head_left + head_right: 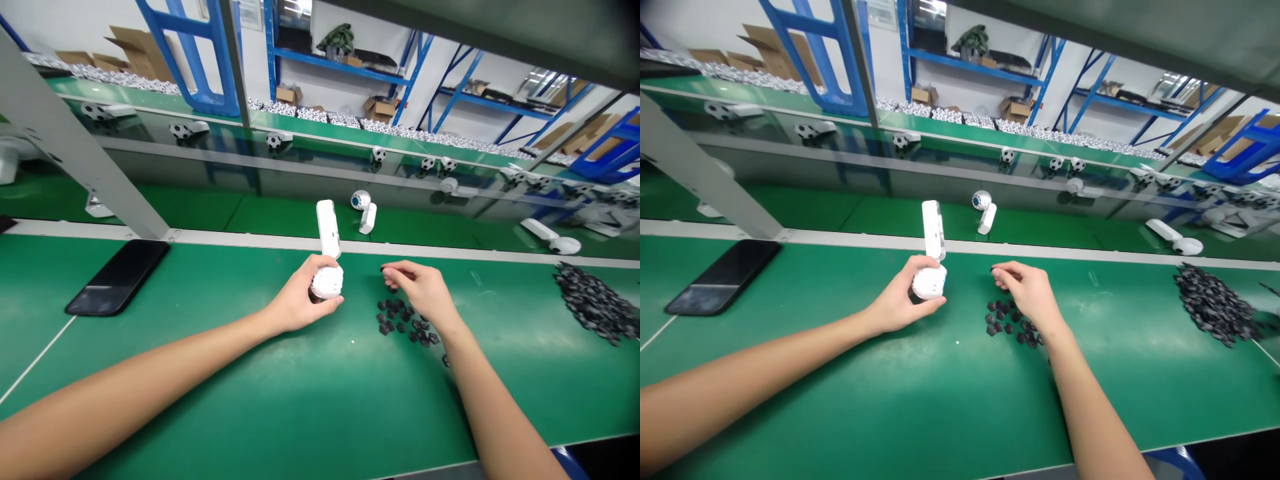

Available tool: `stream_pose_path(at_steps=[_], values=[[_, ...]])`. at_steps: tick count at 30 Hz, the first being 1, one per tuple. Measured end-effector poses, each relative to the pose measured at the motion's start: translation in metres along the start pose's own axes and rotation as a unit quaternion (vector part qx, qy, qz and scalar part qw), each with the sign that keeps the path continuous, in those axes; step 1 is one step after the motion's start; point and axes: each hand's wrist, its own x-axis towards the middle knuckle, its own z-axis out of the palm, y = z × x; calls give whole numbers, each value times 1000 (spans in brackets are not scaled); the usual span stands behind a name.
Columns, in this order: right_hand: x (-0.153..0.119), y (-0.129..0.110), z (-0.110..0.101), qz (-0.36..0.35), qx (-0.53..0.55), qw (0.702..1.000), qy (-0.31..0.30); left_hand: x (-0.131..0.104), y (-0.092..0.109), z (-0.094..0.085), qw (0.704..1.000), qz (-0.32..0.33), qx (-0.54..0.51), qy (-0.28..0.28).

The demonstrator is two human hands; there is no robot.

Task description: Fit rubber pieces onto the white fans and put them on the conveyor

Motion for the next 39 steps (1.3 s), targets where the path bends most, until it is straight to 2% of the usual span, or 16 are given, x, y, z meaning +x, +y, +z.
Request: stream_pose_path(at_steps=[6, 11, 14, 20, 28, 32, 35, 36, 39], values=[[-33, -46, 39, -1, 173, 978, -116, 0, -5, 2, 997, 29, 70, -1], [-41, -51, 54, -15, 145, 979, -143, -3, 1, 2, 990, 38, 129, -42], [-41, -49, 55, -15, 115, 983, -145, -5, 7, 3, 988, 35, 139, -56], [-45, -53, 64, -32, 52, 993, -103, -6, 13, 2, 990, 16, 129, -57], [-46, -52, 67, -82, 40, 991, -93, -6, 17, 0, 991, 17, 117, -66], [-42, -51, 60, -132, 1, 983, -125, -2, 16, -1, 992, 32, 94, -80], [-30, -44, 38, -151, -28, 973, -171, -1, 12, -2, 997, 31, 61, -47], [-26, -40, 27, -142, -44, 975, -167, -1, 10, -3, 998, 22, 56, -34], [-13, -21, -7, -76, -136, 984, -89, -3, 8, -4, 999, -19, 28, -28]])
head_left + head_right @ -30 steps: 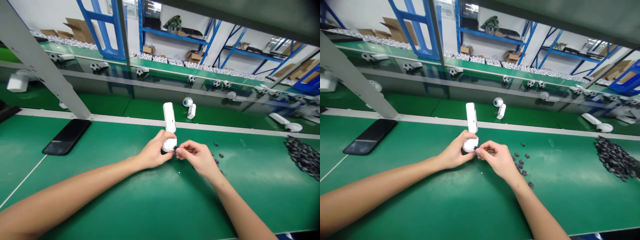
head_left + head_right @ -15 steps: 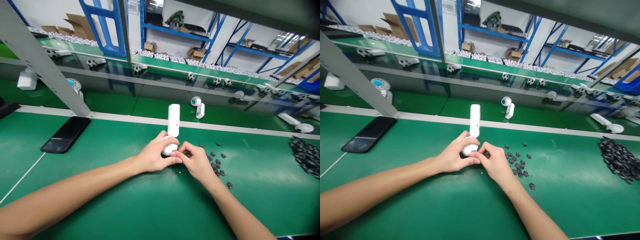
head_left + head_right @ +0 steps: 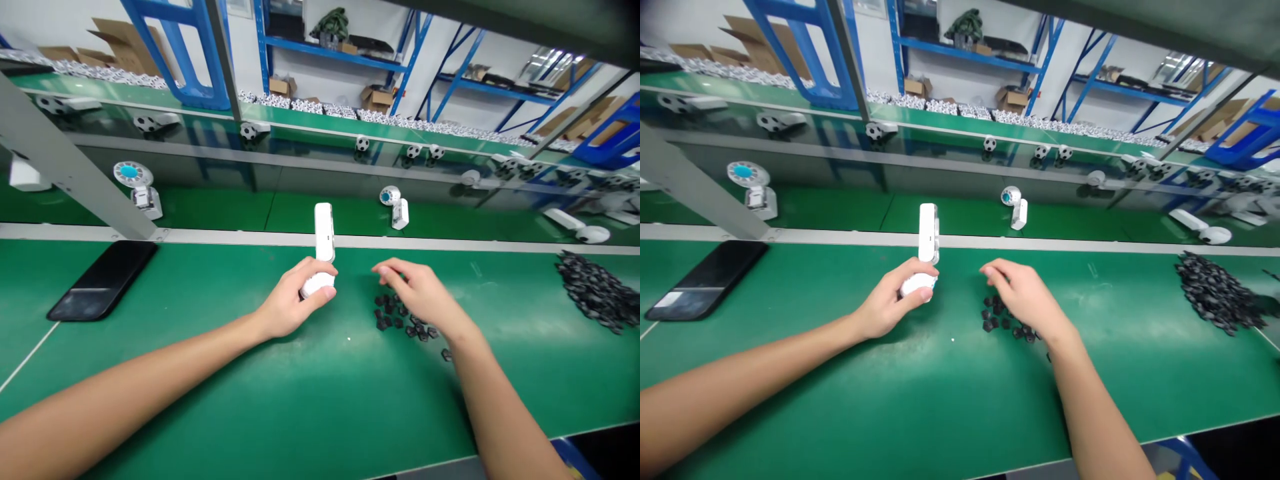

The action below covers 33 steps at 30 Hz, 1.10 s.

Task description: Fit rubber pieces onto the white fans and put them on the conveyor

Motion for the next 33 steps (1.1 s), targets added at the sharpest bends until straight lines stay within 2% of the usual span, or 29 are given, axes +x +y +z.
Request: stream_pose_path(at_steps=[3, 6, 11, 14, 16, 19, 21, 24, 28, 33], values=[[0, 23, -19, 78, -88, 993, -5, -1, 1, 0, 997, -41, -58, -27], [-2, 32, -21, 128, -133, 982, -29, 0, 2, 0, 997, -41, -47, -38], [1, 27, -10, 133, -200, 968, -69, -2, 0, -1, 996, 14, 66, -59], [3, 25, -9, 124, -220, 966, -61, -5, -4, 0, 994, 24, 95, -53], [4, 20, -8, 103, -176, 978, -46, -4, -5, 2, 995, 13, 91, -32], [2, 5, 1, 44, -16, 998, -42, 0, -6, 3, 998, 19, 63, -5], [0, -10, 13, 35, 103, 993, -54, 3, -5, 2, 997, 35, 67, 2], [-4, -32, 33, 58, 229, 970, -56, 4, -3, 2, 997, 37, 73, -10], [-8, -47, 48, 62, 292, 952, -64, 0, 0, 3, 996, 46, 51, -51], [-9, -46, 45, 80, 281, 954, -69, -1, 3, 4, 996, 32, 50, -74]])
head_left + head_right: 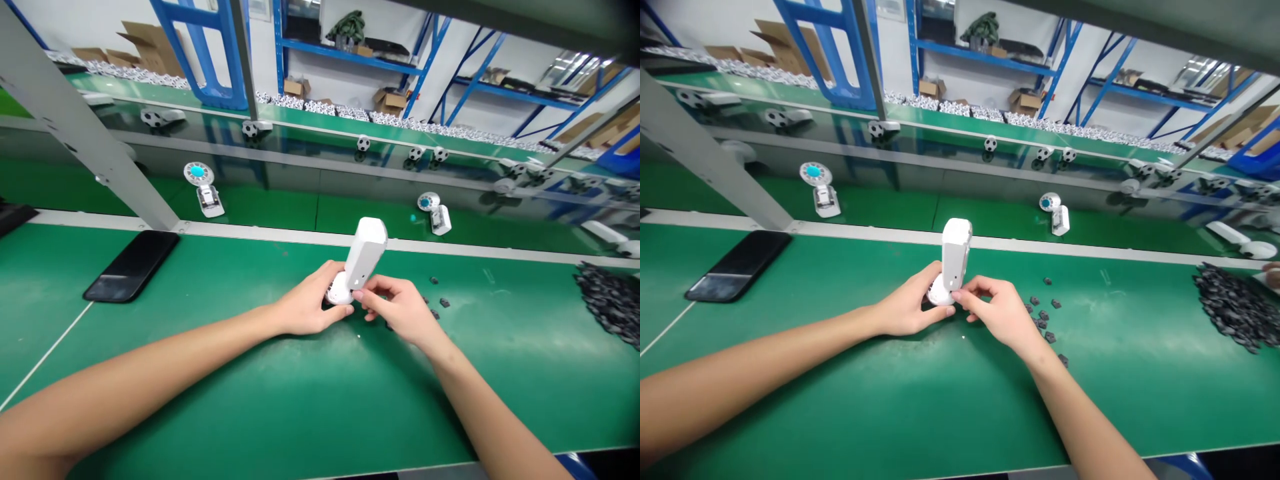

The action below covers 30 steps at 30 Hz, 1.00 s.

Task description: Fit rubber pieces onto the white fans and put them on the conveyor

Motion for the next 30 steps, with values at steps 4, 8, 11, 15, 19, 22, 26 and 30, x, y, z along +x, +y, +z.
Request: stream_pose_path(at_steps=[4, 8, 11, 15, 19, 22, 26, 30], values=[[1, 1, -6, 27, 14, 998, -50, 2, 0, -1, 1000, 10, -2, -14], [1, 2, -6, 52, 13, 997, -64, 2, 1, -1, 1000, 20, 1, -24], [0, 3, -4, 50, -9, 998, -36, 1, 1, 0, 999, 17, 10, -32], [0, 7, -1, 61, -42, 997, -12, 0, 1, 1, 999, 2, 25, -37], [2, 12, 0, 49, -63, 997, 3, 0, 0, 1, 999, -2, 29, -29], [5, 15, 2, 46, -73, 996, 11, 2, 0, 0, 999, -6, 28, -18], [8, 16, 6, -11, -85, 996, 14, 5, -3, 0, 999, -26, -28, -15], [3, 12, 9, -103, -132, 986, -21, 7, -6, -1, 983, -64, -169, 16]])
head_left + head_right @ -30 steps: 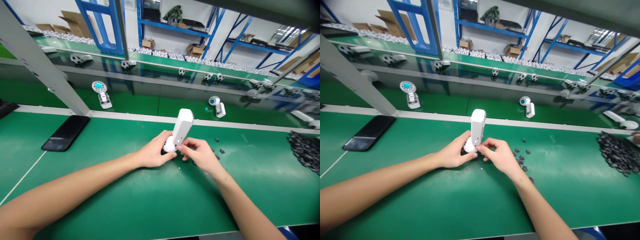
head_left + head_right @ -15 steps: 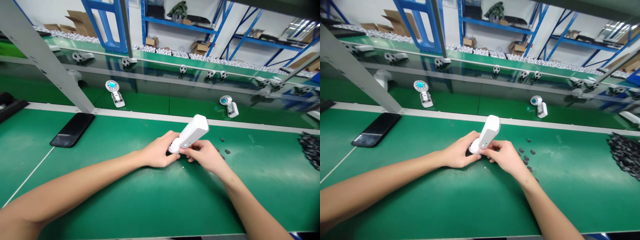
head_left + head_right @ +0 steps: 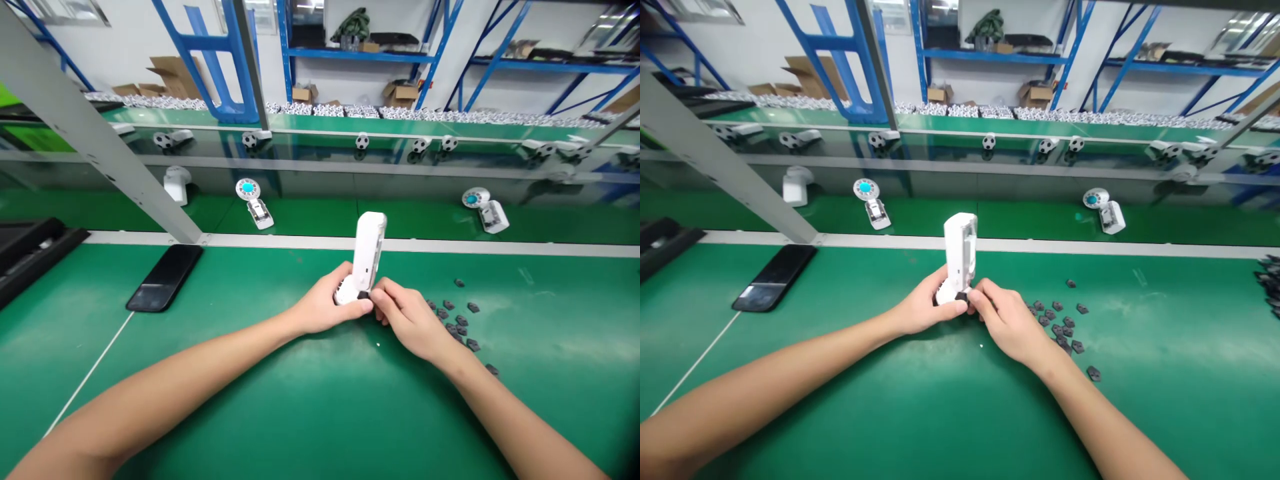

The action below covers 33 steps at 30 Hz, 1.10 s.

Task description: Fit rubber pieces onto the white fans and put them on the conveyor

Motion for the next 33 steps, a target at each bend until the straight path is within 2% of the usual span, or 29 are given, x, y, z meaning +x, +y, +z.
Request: stream_pose_path(at_steps=[3, 5, 7, 9, 11, 13, 15, 17, 21, 24, 27, 30, 33], values=[[-4, -2, -4, -39, -23, 998, -40, 1, -1, -2, 997, -26, -46, 54], [-5, 0, -13, -44, -24, 998, -47, 2, -1, -5, 995, -42, -68, 65], [-3, 5, -30, -41, -22, 999, -15, 3, 0, -6, 991, -64, -99, 63], [-2, 15, -56, -23, -38, 997, 57, 5, 0, -7, 987, -90, -115, 69], [-3, 30, -87, 27, -95, 985, 140, 10, 0, -8, 985, -109, -109, 81], [-7, 49, -118, 120, -194, 956, 187, 20, -3, -12, 985, -124, -67, 101], [-14, 68, -142, 206, -259, 925, 186, 37, -7, -21, 983, -134, -3, 127], [-19, 85, -155, 264, -270, 911, 164, 61, -11, -37, 977, -142, 53, 148], [-20, 102, -156, 292, -254, 914, 119, 114, -14, -79, 951, -157, 177, 198], [-15, 108, -149, 274, -250, 923, 104, 143, -15, -98, 917, -180, 282, 217], [-9, 114, -145, 255, -243, 930, 102, 156, -19, -101, 893, -192, 352, 204], [-6, 118, -146, 261, -252, 926, 108, 161, -18, -100, 879, -185, 391, 200], [-7, 116, -148, 282, -265, 914, 122, 158, -9, -116, 853, -166, 420, 260]])
